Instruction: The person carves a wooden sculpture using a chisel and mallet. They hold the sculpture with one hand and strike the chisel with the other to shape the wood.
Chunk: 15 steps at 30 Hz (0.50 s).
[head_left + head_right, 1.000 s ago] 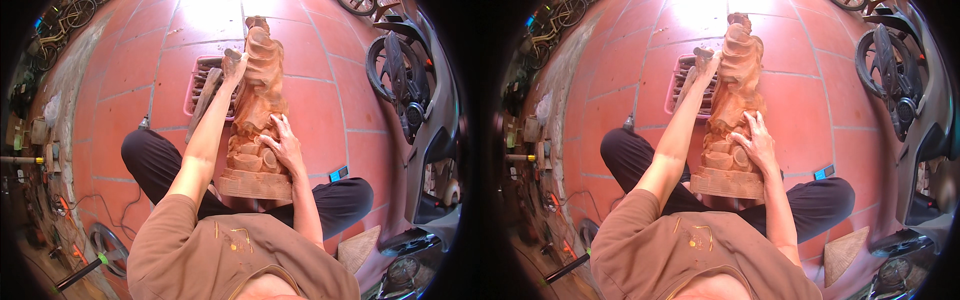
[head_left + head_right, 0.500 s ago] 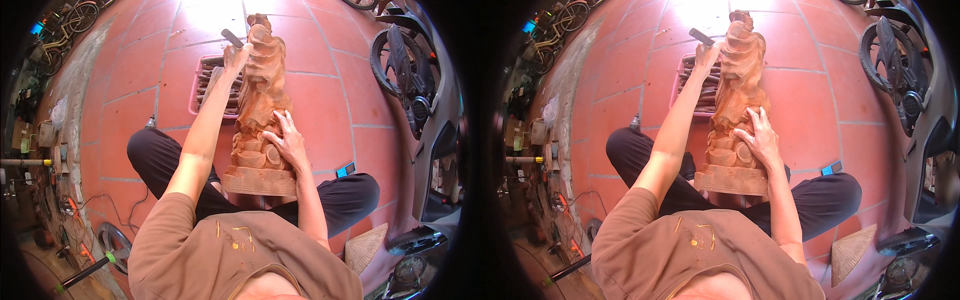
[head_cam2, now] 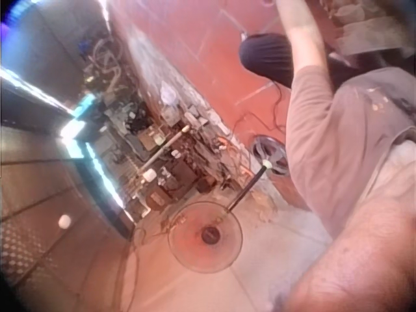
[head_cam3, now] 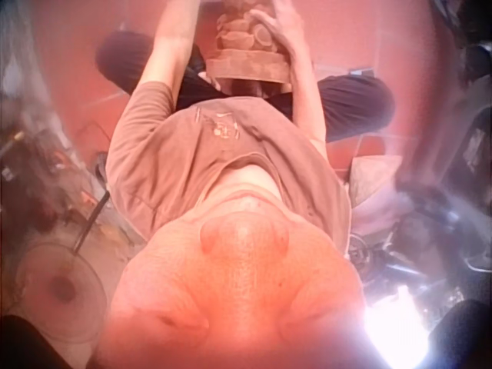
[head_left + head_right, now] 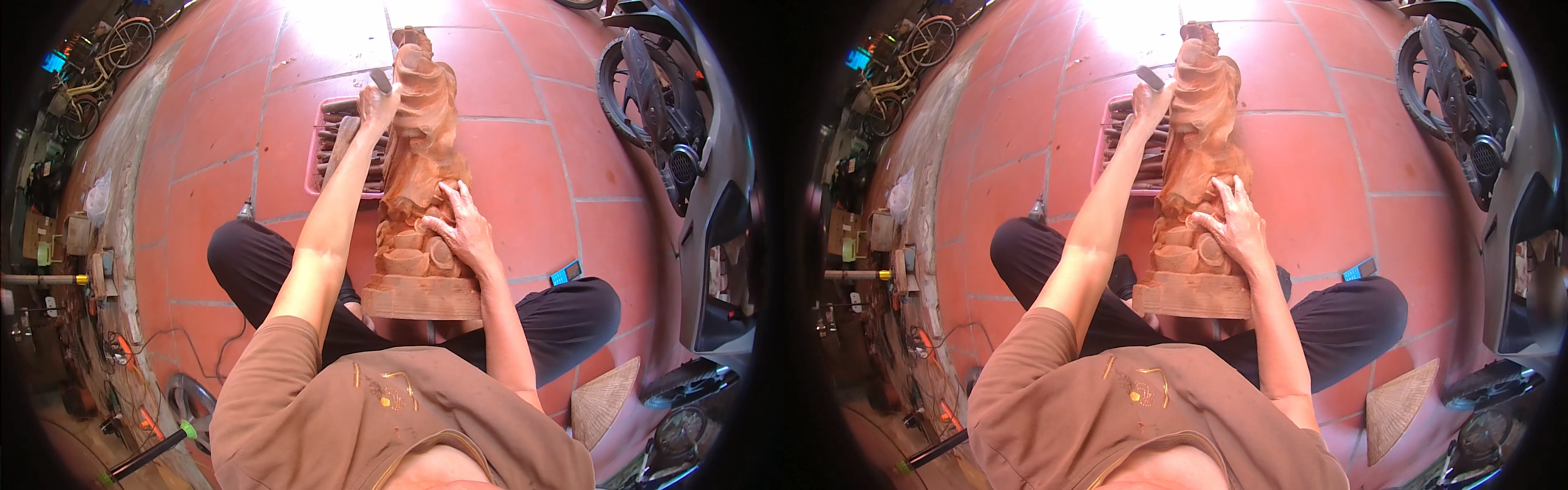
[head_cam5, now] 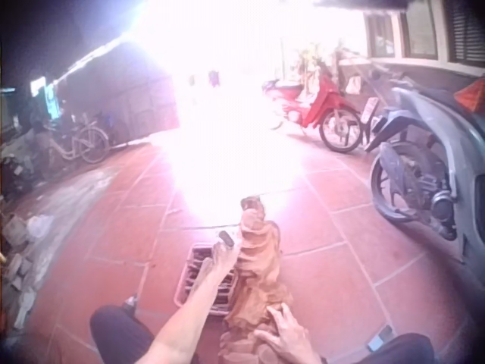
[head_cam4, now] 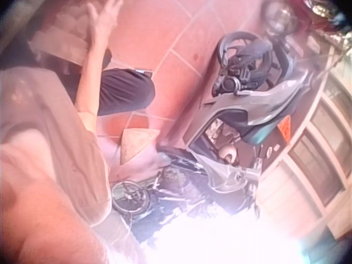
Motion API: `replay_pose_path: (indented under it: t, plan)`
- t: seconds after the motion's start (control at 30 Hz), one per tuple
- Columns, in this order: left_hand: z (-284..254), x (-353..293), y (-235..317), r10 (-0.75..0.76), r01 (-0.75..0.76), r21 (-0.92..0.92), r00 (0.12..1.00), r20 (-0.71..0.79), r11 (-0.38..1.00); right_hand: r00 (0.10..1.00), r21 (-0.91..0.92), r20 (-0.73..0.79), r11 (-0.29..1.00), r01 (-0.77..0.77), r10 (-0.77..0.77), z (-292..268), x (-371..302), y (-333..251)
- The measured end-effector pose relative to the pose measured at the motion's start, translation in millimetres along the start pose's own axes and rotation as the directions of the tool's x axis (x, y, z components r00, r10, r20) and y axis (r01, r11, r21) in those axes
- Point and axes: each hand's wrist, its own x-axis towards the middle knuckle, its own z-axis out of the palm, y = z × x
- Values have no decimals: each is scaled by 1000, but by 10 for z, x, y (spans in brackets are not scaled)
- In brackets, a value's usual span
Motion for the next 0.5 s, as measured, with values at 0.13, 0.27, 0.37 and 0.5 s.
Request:
replay_pose_path:
  t: [0.13,0.27,0.37,0.5]
  plan:
    - [-117,-62,277,-174,371,-451,891,420,812,999,-54,-44,998,-34,32,11,-61,207]
    - [-40,129,-99,-73,79,-137,996,45,987,999,-42,-45,999,4,-6,59,-23,110]
    - [79,4,-205,13,-15,-42,999,-33,999,999,-23,-38,999,34,-35,82,-17,100]
    - [-236,81,-35,-205,477,-428,816,541,768,997,-77,-71,997,-11,6,34,-83,193]
